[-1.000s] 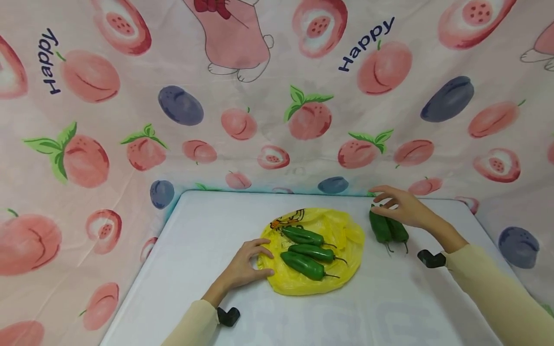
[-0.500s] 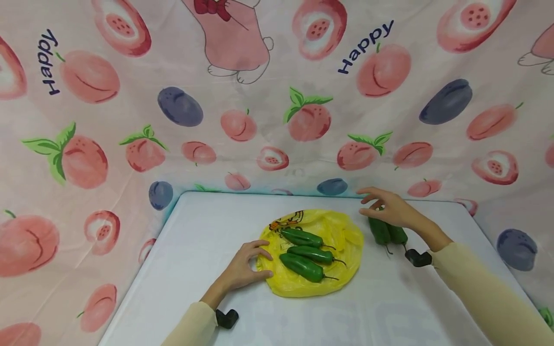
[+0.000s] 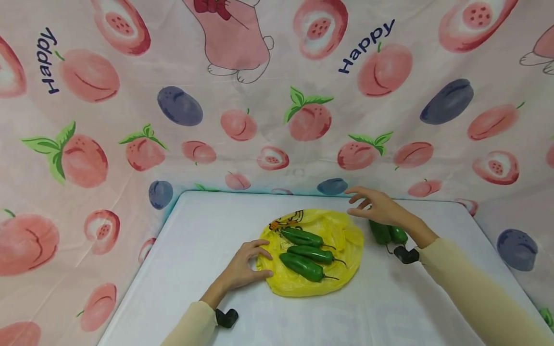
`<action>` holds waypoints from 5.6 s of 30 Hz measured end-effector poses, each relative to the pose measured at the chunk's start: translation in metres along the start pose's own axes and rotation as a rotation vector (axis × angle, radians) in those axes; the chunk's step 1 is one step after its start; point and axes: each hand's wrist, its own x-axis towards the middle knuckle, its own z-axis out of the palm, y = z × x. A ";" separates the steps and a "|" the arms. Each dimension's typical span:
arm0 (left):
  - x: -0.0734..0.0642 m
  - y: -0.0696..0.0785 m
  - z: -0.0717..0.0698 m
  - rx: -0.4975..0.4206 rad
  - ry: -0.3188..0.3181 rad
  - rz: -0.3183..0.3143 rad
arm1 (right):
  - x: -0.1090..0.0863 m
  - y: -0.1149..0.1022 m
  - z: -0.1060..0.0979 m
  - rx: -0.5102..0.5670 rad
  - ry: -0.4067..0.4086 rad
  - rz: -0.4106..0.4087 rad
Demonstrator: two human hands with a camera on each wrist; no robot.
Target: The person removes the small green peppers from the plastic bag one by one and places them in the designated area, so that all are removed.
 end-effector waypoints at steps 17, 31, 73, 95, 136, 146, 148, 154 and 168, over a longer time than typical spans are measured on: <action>0.000 0.003 -0.001 -0.012 -0.004 -0.002 | 0.028 -0.023 0.024 0.059 -0.117 -0.070; -0.001 0.002 -0.002 -0.009 0.001 -0.003 | 0.045 -0.039 0.050 0.127 -0.222 -0.048; 0.000 0.000 0.000 -0.008 0.002 0.000 | 0.069 -0.043 0.107 0.040 -0.468 -0.015; 0.000 0.000 0.000 -0.006 0.002 0.006 | 0.067 -0.042 0.108 0.034 -0.478 -0.105; -0.002 0.001 0.000 -0.023 -0.003 0.005 | 0.058 -0.058 0.069 -0.024 -0.448 -0.113; 0.000 0.001 0.000 -0.020 -0.007 -0.005 | 0.054 -0.065 0.052 -0.012 -0.351 -0.126; 0.000 0.000 0.000 -0.021 -0.007 -0.007 | 0.054 -0.067 0.051 -0.002 -0.328 -0.122; 0.000 0.001 -0.001 -0.029 -0.006 -0.013 | 0.055 -0.066 0.054 0.033 -0.246 -0.162; 0.002 0.003 0.001 -0.051 0.010 -0.059 | 0.059 -0.062 0.064 0.197 -0.038 -0.146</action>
